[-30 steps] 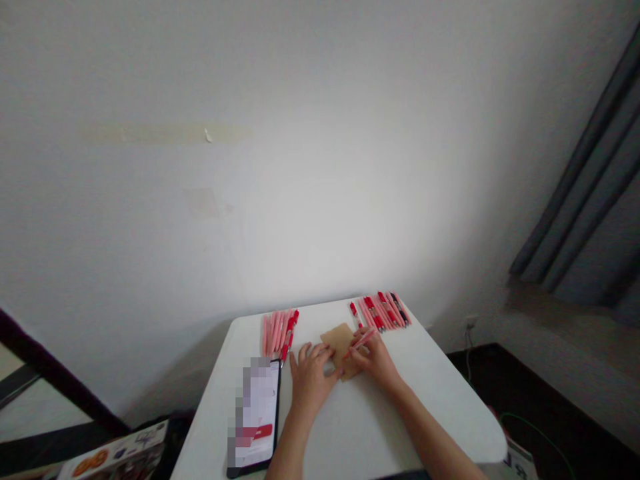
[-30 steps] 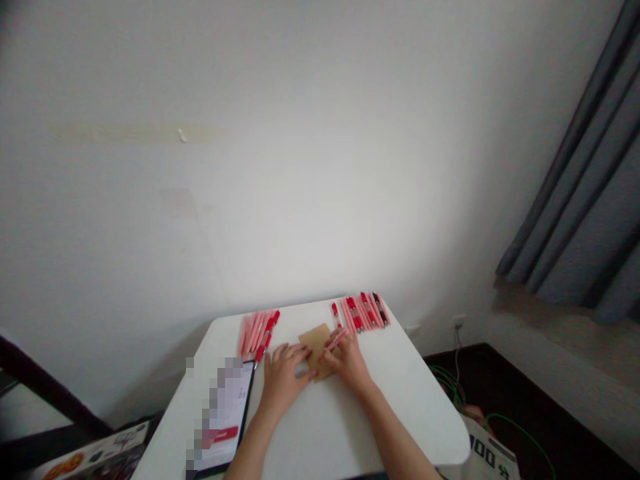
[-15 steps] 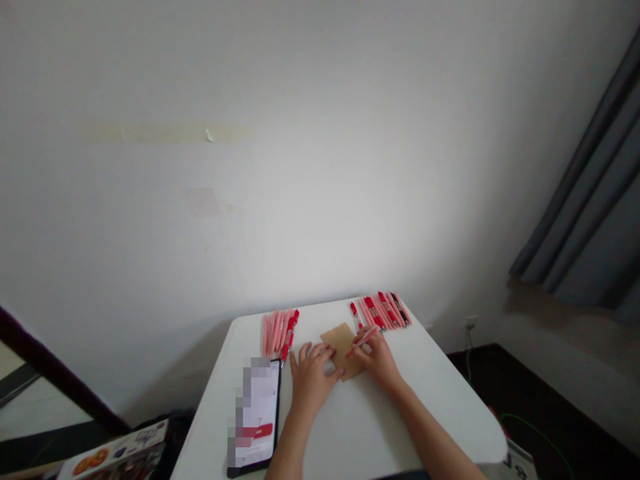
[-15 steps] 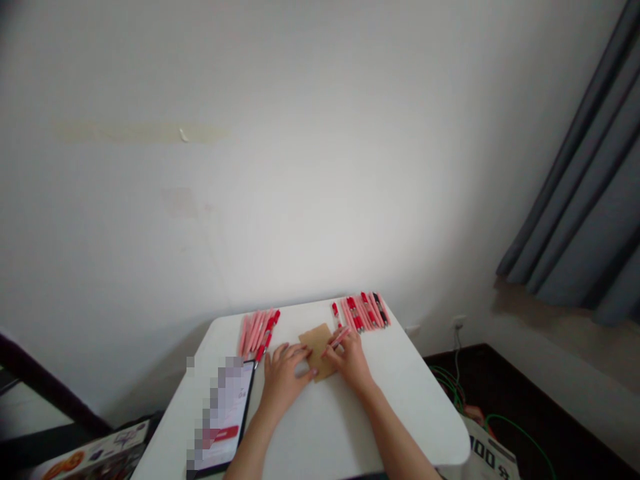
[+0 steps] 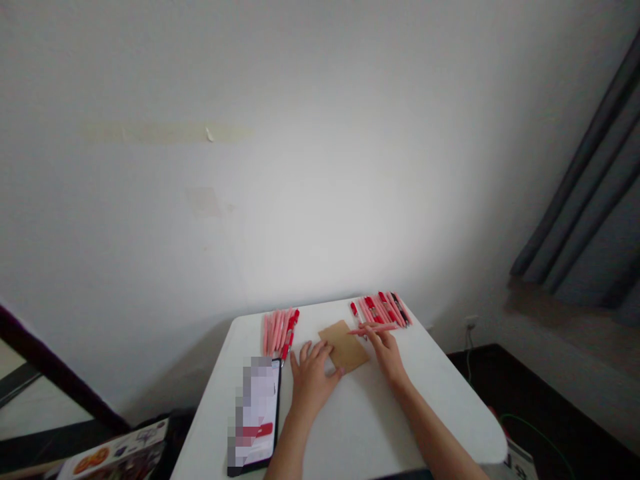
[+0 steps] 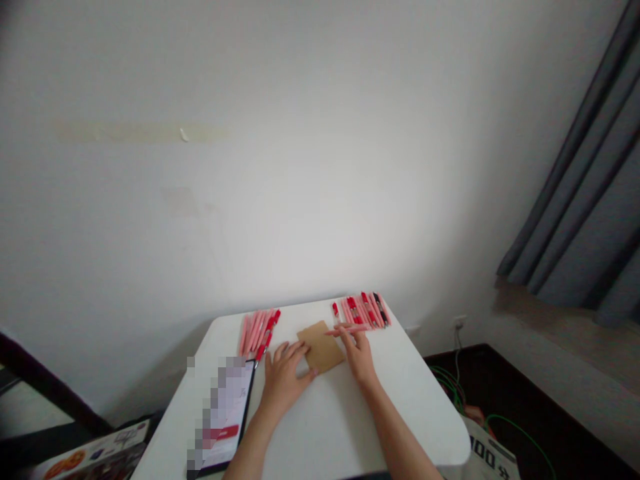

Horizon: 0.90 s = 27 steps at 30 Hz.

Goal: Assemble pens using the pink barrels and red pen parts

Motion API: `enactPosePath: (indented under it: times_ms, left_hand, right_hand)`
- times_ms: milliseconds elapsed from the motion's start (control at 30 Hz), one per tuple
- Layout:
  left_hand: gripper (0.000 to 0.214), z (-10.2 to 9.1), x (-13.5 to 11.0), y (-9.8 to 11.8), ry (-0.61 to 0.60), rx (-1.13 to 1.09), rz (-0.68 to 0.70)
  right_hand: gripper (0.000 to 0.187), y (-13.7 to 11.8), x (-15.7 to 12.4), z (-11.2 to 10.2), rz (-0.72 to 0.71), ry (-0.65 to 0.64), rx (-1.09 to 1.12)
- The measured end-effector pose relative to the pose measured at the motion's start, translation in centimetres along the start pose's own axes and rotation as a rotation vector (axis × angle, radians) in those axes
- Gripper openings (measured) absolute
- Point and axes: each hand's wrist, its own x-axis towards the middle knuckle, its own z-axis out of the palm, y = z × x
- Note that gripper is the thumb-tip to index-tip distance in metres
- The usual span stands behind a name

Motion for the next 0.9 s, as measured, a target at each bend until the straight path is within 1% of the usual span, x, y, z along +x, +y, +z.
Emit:
enactPosePath:
  times_ms: [100,267,333,433,500,533,567,633,667,767,833,900]
  left_hand:
    - [0.045,0.0,0.1,0.1,0.015,-0.011,-0.023]
    - [0.037,0.0,0.1,0.0,0.044,-0.017,-0.052]
    - [0.035,0.0,0.1,0.0,0.055,-0.026,-0.056]
    - [0.032,-0.1,0.2,-0.1,0.076,-0.036,-0.06]
    - [0.03,-0.1,0.3,-0.1,0.088,-0.04,-0.053]
    - [0.03,-0.1,0.4,-0.2,0.094,-0.043,-0.045]
    - [0.03,-0.1,0.4,-0.2,0.099,-0.044,-0.036]
    - [0.031,-0.1,0.5,-0.3,0.112,-0.041,-0.019]
    - [0.032,0.0,0.5,-0.3,0.121,-0.037,-0.014]
    - [0.031,0.1,0.5,-0.3,0.142,-0.024,-0.008]
    - [0.031,0.2,0.4,-0.4,0.15,-0.012,-0.006]
    - [0.03,0.3,0.4,-0.4,0.156,0.0,-0.003]
  right_hand:
    - [0.038,-0.3,0.1,-0.1,0.101,0.031,0.134]
    - [0.022,-0.6,0.2,0.1,0.277,0.044,0.594]
    - [0.024,-0.8,0.4,0.2,0.336,0.055,0.727]
    - [0.029,-1.1,0.7,0.1,0.356,0.039,0.843]
    - [0.025,-1.3,0.8,-0.1,0.37,0.006,0.837]
    - [0.031,-1.4,0.8,-0.2,0.361,-0.026,0.808]
    - [0.043,-1.4,0.8,-0.3,0.343,-0.06,0.748]
    - [0.061,-1.4,0.7,-0.5,0.271,-0.1,0.591]
    - [0.066,-1.4,0.6,-0.6,0.233,-0.114,0.512]
    - [0.068,-1.3,0.5,-0.8,0.15,-0.133,0.367]
    - [0.066,-1.4,0.5,-0.9,0.134,-0.133,0.353]
    - [0.064,-1.6,0.6,-0.8,0.156,-0.128,0.395]
